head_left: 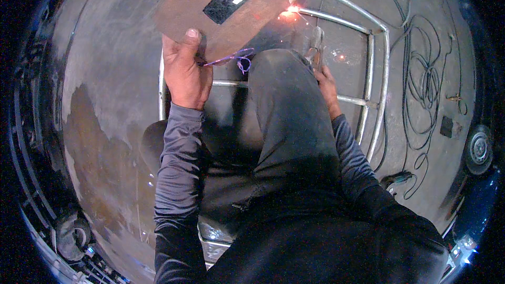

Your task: The person prepares a welding setup by connecting cables and attaching a ground clamp to a metal frame. They then sit on the floor and weld the frame using a welding torch and a handheld protective shield.

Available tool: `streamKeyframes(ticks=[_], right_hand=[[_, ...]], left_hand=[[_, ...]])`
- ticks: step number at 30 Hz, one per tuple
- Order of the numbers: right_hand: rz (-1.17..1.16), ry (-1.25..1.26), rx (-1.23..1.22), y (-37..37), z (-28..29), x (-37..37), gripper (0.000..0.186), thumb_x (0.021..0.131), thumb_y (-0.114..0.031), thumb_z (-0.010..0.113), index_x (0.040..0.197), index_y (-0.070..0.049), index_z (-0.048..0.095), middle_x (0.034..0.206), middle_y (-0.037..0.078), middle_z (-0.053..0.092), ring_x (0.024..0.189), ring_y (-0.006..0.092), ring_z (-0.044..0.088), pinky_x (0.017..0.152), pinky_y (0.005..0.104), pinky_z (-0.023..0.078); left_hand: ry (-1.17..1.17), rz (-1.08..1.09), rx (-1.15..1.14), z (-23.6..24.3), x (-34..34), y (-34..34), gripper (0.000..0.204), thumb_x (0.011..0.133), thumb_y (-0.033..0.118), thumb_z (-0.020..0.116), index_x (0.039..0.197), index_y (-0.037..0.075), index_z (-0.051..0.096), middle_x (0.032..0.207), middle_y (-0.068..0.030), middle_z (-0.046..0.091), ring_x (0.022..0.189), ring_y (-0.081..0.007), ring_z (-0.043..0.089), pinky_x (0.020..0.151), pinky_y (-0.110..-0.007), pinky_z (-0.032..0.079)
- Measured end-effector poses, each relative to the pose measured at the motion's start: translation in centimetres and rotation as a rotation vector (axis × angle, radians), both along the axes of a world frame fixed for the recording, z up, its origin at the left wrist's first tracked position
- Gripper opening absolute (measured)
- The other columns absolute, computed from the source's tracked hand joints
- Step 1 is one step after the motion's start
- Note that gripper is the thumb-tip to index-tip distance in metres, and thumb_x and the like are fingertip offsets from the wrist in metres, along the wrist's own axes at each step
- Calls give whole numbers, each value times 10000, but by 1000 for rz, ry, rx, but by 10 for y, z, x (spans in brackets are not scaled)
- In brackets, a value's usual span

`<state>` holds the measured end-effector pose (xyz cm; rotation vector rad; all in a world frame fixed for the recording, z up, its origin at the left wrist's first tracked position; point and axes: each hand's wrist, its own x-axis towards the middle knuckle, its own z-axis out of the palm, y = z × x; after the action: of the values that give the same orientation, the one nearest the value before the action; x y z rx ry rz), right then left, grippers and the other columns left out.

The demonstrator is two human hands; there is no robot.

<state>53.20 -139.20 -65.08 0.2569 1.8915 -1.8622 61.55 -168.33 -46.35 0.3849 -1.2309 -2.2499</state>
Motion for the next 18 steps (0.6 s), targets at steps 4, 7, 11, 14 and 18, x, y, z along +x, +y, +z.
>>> streamKeyframes(ticks=[4,7,11,14,18], right_hand=[[1,-41,-27,-2,-1,-1,438,845,-253,619,1179,19,545,1036,89,622,905,176,566,791,295,449],[74,73,51,-1,2,-1,466,842,-245,626,1214,20,534,1059,101,623,933,180,568,812,294,449],[4,-55,-39,-4,2,-2,471,843,-245,627,1224,14,532,1076,102,627,942,178,567,828,298,447],[-1,-39,-114,-4,-5,-3,444,846,-244,622,1203,9,547,1057,88,637,932,179,569,825,308,447],[150,156,141,7,-21,-8,376,849,-217,615,1151,3,579,1026,71,649,932,181,577,826,315,451]], left_hand=[[11,11,17,0,1,3,480,905,95,587,1338,63,382,1270,-95,516,1145,-228,524,981,-392,433],[-28,-3,25,0,1,7,508,902,90,589,1358,63,368,1281,-96,512,1157,-234,519,983,-391,432],[-28,-111,36,2,1,16,542,893,84,598,1376,52,355,1289,-97,513,1168,-232,515,992,-382,423],[-31,-240,15,4,2,25,551,879,89,618,1368,40,368,1279,-96,525,1159,-224,521,996,-366,416],[-67,-346,-33,6,0,33,570,851,109,661,1348,28,394,1259,-99,544,1140,-212,534,990,-355,419]])
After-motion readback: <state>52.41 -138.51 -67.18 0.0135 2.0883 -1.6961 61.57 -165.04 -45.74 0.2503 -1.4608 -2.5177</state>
